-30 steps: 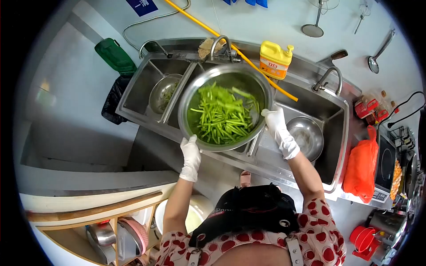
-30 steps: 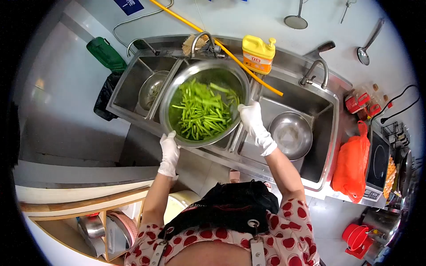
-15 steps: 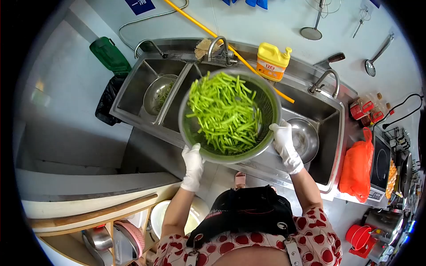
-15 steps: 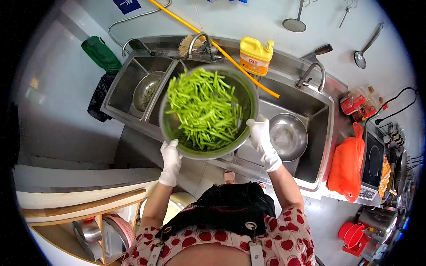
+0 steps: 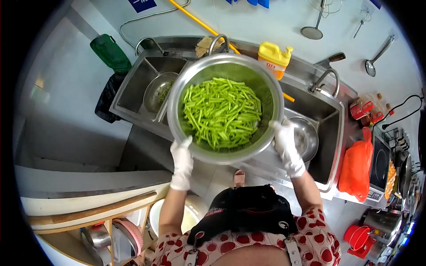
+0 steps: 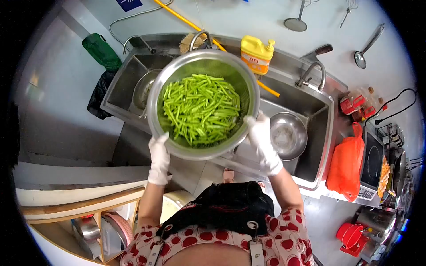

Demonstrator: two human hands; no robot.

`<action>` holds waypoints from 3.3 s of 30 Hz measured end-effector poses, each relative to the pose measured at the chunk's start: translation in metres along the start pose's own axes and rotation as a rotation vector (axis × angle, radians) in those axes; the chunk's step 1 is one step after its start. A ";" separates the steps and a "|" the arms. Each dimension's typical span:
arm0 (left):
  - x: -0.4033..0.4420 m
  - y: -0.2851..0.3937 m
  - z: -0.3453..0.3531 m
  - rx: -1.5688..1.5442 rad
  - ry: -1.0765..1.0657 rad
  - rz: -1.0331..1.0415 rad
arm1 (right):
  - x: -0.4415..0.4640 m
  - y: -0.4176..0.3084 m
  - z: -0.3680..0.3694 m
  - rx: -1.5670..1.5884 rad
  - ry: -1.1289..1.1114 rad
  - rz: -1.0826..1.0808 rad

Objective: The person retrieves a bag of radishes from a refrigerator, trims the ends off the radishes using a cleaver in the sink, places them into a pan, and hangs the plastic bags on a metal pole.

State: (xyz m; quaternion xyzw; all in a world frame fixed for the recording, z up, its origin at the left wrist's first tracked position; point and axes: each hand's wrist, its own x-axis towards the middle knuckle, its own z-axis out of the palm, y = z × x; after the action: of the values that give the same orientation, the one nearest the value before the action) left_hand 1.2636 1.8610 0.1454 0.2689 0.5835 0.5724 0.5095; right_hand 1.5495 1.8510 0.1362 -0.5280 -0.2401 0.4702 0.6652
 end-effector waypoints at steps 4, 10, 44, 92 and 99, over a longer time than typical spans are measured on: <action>0.020 0.041 0.013 -0.012 -0.061 0.068 | 0.004 -0.024 0.005 -0.120 -0.048 0.216; 0.067 0.037 -0.032 0.100 -0.036 -0.145 | 0.002 0.016 0.045 -0.022 -0.100 0.212; 0.183 -0.043 -0.229 -0.037 0.380 -0.219 | -0.026 0.089 -0.118 -0.251 -0.056 0.535; -0.308 -0.224 0.458 0.325 -1.796 1.418 | -0.138 -0.099 -0.447 -1.357 0.461 -0.159; -0.172 -0.157 0.430 0.439 -1.196 1.242 | -0.112 -0.115 -0.424 -1.313 0.430 -0.475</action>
State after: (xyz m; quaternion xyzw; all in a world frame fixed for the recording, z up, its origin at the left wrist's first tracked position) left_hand 1.7519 1.8446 0.1224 0.8823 0.0655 0.3845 0.2635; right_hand 1.8890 1.5504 0.1239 -0.8323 -0.4449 -0.0419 0.3280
